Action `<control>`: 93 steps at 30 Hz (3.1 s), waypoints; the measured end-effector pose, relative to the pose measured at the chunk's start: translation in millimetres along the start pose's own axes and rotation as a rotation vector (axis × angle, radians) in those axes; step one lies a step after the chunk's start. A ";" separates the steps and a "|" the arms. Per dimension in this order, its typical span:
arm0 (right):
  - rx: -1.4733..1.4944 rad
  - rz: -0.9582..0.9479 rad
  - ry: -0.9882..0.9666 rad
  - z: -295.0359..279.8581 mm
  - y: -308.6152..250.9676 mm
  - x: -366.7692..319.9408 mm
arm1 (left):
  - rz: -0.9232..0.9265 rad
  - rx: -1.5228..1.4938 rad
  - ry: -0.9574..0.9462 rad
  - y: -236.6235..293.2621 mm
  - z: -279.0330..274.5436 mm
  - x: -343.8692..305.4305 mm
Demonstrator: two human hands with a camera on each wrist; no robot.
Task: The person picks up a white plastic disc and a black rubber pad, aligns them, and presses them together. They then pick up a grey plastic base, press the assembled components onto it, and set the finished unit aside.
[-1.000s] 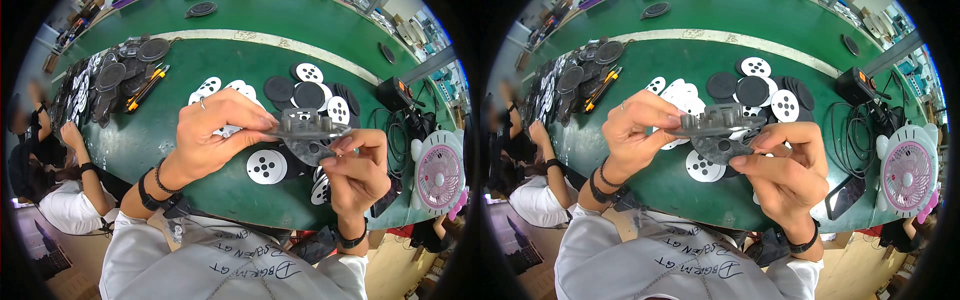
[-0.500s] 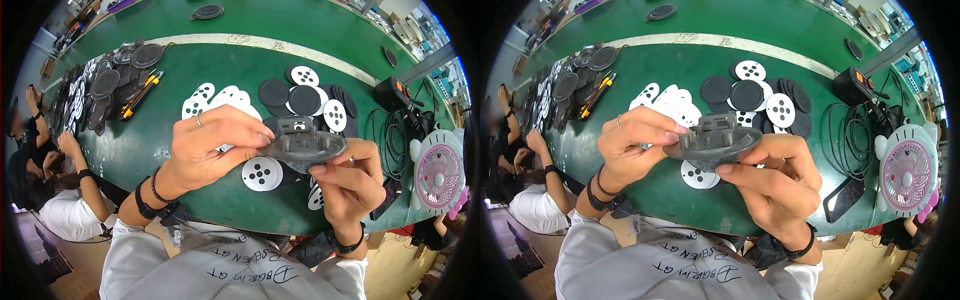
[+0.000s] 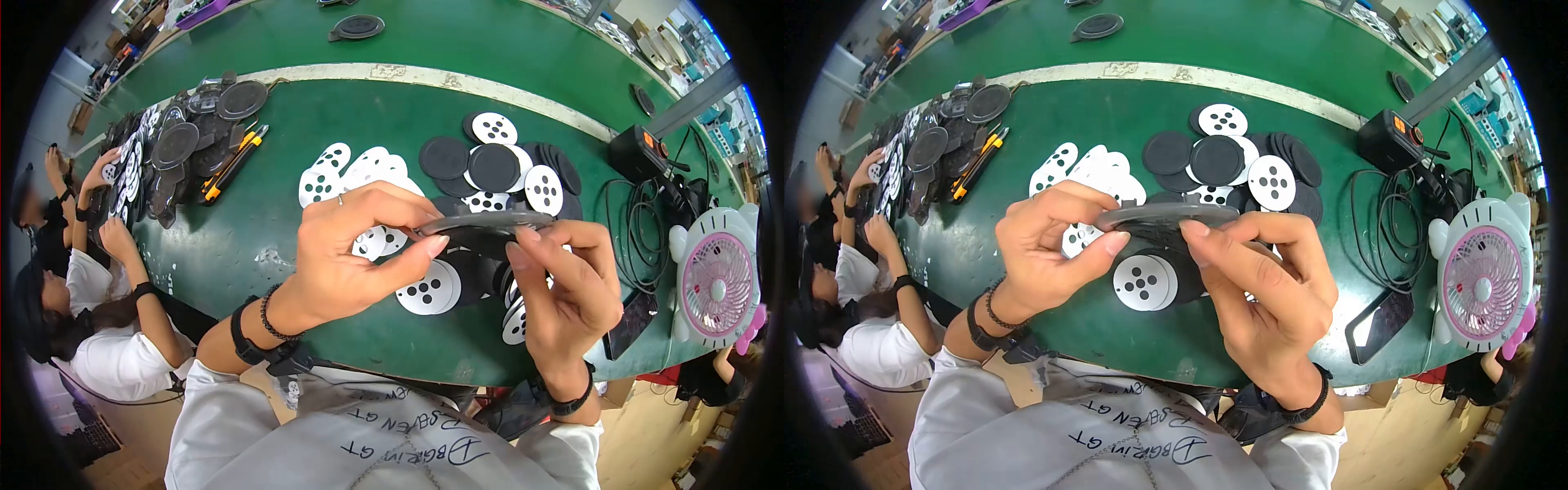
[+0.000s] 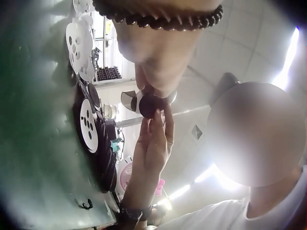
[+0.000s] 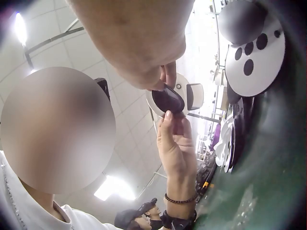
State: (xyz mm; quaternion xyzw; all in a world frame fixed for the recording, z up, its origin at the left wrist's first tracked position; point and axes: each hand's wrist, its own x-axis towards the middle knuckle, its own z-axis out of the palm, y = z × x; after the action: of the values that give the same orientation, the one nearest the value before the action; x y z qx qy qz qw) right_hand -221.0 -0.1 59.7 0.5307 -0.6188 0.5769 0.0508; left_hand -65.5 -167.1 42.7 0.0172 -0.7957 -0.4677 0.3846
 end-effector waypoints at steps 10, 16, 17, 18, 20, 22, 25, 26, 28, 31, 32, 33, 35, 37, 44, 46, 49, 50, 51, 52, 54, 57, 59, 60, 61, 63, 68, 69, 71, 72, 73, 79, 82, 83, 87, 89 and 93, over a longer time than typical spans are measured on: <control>0.073 -0.094 0.019 -1.5 6.7 1.5 | -0.282 -0.284 0.067 2.3 9.4 -1.8; 0.117 -0.220 -0.038 1.6 0.1 3.0 | -0.312 -0.264 0.007 1.6 5.3 -1.1; 0.120 -0.219 -0.041 2.0 0.0 2.9 | -0.309 -0.256 -0.004 1.4 5.9 -1.2; 0.138 -0.207 -0.044 1.5 0.3 2.5 | -0.315 -0.255 -0.001 0.6 7.5 -2.4; 0.147 -0.182 -0.037 2.1 2.1 2.1 | -0.334 -0.251 -0.006 -1.0 8.3 -4.3; 0.129 -0.118 -0.022 1.0 3.3 2.5 | -0.356 -0.255 -0.008 1.7 7.6 -1.7; 0.201 0.050 0.031 1.0 1.4 1.2 | -0.361 -0.273 -0.025 3.8 7.1 -3.0; 0.194 0.048 0.035 0.1 0.6 1.9 | -0.368 -0.282 -0.023 4.1 8.1 -2.7; 0.247 0.179 0.053 0.5 -1.7 1.9 | -0.382 -0.294 -0.026 4.1 8.9 -1.7; 0.263 0.210 0.064 1.3 1.5 0.7 | -0.365 -0.271 -0.032 2.0 8.6 -3.1; 0.245 0.180 0.058 0.8 3.0 1.6 | -0.371 -0.263 -0.036 2.8 6.4 -3.1; 0.247 0.184 0.059 2.1 3.4 1.6 | -0.369 -0.257 -0.047 3.4 5.8 -2.9; 0.243 0.182 0.073 0.9 4.0 2.4 | -0.359 -0.267 -0.063 2.7 8.6 -1.9; 0.253 0.213 0.091 0.9 4.5 2.3 | -0.333 -0.270 -0.044 2.5 9.5 -2.9; 0.271 0.318 0.108 1.4 2.8 3.3 | -0.371 -0.348 -0.058 5.2 9.4 -3.7; 0.189 0.228 0.121 2.6 12.4 2.8 | -0.375 -0.369 -0.068 5.4 9.9 -3.6; 0.145 0.259 0.106 -1.3 17.4 7.3 | -0.386 -0.420 -0.067 0.6 11.2 -5.3; 0.227 0.344 0.081 -0.9 15.2 8.9 | -0.396 -0.436 -0.059 -1.1 11.5 -6.4; 0.312 0.425 0.059 -0.4 13.0 11.0 | -0.393 -0.447 -0.063 -1.2 11.2 -6.3; 0.382 0.431 0.011 0.1 15.9 10.4 | -0.435 -0.453 -0.066 -0.6 10.3 -5.6; 0.423 0.436 -0.051 -2.2 17.4 9.3 | -0.448 -0.462 -0.083 -0.7 10.3 -4.6; 0.283 0.421 0.026 -1.6 19.1 8.1 | -0.573 -0.484 -0.095 3.3 8.7 5.0; 0.119 0.372 0.044 -9.6 27.3 15.9 | -0.597 -0.400 -0.062 -3.1 5.0 20.0; 0.046 0.345 0.079 -13.8 34.9 20.9 | -0.590 -0.350 -0.013 -6.6 -0.7 36.2; -0.024 0.324 0.113 -18.7 43.3 24.4 | -0.589 -0.300 0.035 -12.1 -8.6 54.5; -0.154 0.351 0.141 -31.9 58.2 28.5 | -0.581 -0.413 0.141 -49.1 -33.0 89.7; -0.359 0.314 -0.104 -55.3 87.9 25.1 | -0.703 -0.304 0.274 -69.3 -34.3 100.8; -0.474 0.189 -0.129 -51.5 94.3 18.6 | -0.684 -0.210 0.263 -66.9 -30.3 89.7; -0.522 0.052 -0.142 -45.9 88.4 16.1 | -0.664 -0.190 0.240 -43.0 -13.0 72.0; -0.519 0.056 -0.147 -44.8 80.5 17.7 | -0.561 -0.157 0.175 -35.8 -7.7 62.8; -0.407 0.201 -0.182 -46.0 69.5 24.1 | -0.454 -0.126 0.116 -31.6 -2.3 54.8; 0.371 0.399 -0.303 -30.9 35.2 24.5 | -0.347 -0.212 -0.259 8.2 22.9 40.1; 0.512 0.431 -0.225 -8.8 22.7 15.6 | -0.496 -0.427 -0.316 7.4 25.4 31.5; 0.517 0.431 -0.233 -6.3 20.3 14.7 | -0.528 -0.480 -0.268 8.6 24.5 28.5; 0.670 0.660 -0.334 -3.4 21.3 10.4 | -0.556 -0.534 -0.095 9.2 18.9 21.4; 0.773 0.644 -0.309 -1.0 28.8 5.8 | -0.555 -0.560 -0.090 5.8 19.6 20.3; 0.817 0.667 -0.308 -2.7 27.6 8.8 | -0.560 -0.572 -0.088 0.0 17.4 21.4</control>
State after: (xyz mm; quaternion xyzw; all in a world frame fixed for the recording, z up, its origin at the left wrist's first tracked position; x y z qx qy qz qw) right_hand -246.0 -9.5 48.3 0.3608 -0.4794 0.6707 -0.4362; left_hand -91.5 -162.7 50.7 0.1057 -0.6137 -0.7571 0.1973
